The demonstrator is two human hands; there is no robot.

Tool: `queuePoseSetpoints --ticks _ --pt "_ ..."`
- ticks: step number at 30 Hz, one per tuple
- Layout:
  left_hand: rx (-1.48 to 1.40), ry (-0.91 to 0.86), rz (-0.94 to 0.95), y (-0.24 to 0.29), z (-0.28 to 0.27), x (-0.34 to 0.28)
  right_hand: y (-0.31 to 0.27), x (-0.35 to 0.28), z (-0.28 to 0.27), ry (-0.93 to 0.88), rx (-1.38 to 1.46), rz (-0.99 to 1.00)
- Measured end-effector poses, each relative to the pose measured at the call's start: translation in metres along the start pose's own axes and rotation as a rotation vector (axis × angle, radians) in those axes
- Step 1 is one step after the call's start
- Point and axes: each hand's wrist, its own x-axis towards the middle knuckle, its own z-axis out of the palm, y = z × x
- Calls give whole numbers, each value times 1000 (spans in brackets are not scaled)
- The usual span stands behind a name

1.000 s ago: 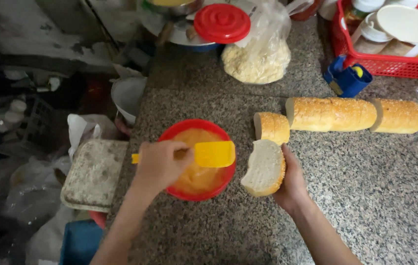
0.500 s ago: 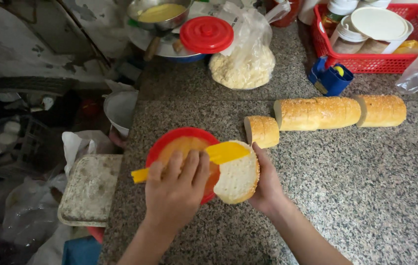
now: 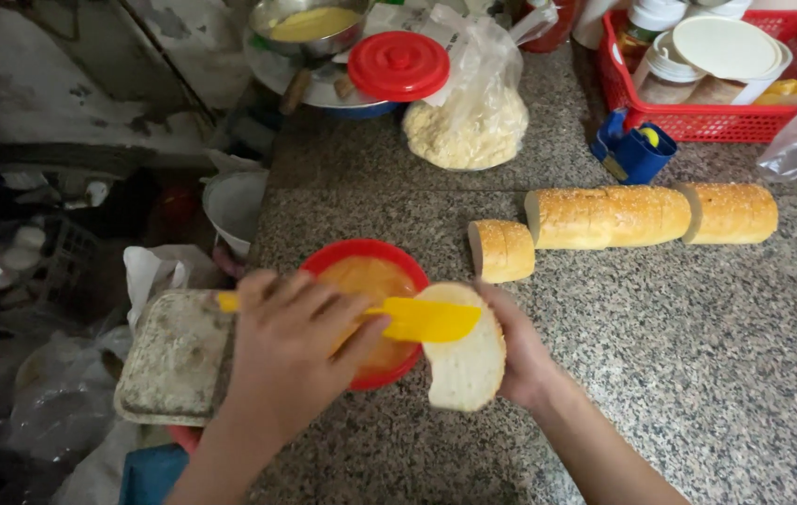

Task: Spreading a yellow mixture (garlic butter or spread) onto sliced bread using a yellow spatula.

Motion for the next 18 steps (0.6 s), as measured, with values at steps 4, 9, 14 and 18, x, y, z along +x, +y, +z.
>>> queuePoseSetpoints --ticks 4,9,14,18 --pt "312 45 69 -14 9 13 6 -1 -3 88 -1 3" --pt "43 11 178 -7 14 12 -3 -9 2 82 11 54" --pt "248 70 85 -6 9 19 4 -4 -7 117 58 101" --pt "-95 -15 -99 8 7 17 0 -7 -7 197 35 71"
